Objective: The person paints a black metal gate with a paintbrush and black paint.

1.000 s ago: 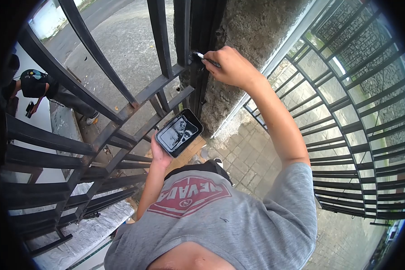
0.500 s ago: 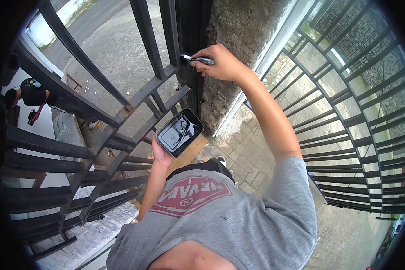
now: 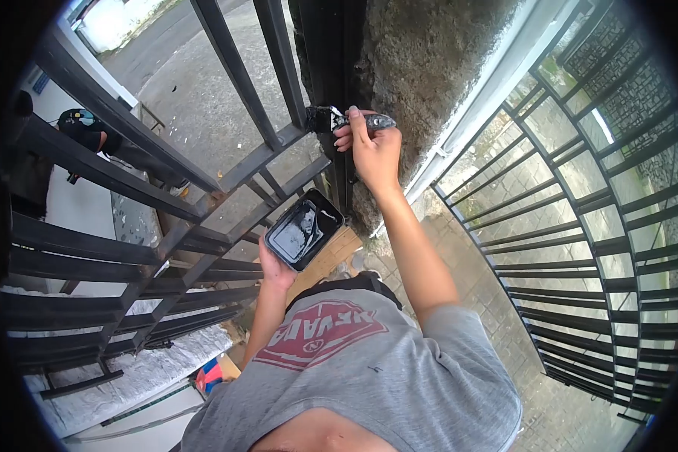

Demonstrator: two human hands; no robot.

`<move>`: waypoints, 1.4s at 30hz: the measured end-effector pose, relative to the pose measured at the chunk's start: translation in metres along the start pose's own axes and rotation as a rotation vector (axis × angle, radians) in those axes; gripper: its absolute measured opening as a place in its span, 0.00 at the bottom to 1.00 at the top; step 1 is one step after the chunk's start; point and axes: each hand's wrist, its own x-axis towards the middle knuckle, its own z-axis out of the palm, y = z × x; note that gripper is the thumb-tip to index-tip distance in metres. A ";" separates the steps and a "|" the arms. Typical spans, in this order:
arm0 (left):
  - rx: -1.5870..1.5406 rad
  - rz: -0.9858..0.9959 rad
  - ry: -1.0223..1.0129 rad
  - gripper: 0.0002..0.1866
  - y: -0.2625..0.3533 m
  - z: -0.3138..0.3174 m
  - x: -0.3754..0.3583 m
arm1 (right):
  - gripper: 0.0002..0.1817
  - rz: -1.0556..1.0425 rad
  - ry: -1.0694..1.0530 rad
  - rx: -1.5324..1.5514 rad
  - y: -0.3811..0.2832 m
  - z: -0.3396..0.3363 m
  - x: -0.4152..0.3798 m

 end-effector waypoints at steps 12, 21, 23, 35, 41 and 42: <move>-0.078 0.135 0.072 0.33 -0.013 0.017 -0.025 | 0.14 0.061 -0.063 -0.030 -0.012 -0.007 0.006; -0.036 0.225 0.150 0.34 -0.024 0.022 -0.043 | 0.15 0.073 -0.093 0.019 0.000 -0.016 0.016; -0.043 0.259 0.182 0.34 -0.029 0.024 -0.043 | 0.16 0.074 -0.047 0.098 0.001 -0.015 0.018; -0.107 0.334 0.211 0.34 -0.051 0.028 -0.054 | 0.12 -0.052 -0.150 -0.116 -0.011 -0.007 0.029; -0.099 0.508 0.236 0.33 -0.032 0.020 -0.060 | 0.09 -0.307 -0.285 -0.220 0.013 -0.008 0.028; -0.220 0.477 0.203 0.36 -0.024 0.009 -0.069 | 0.09 -0.208 -0.288 -0.204 0.007 -0.018 0.019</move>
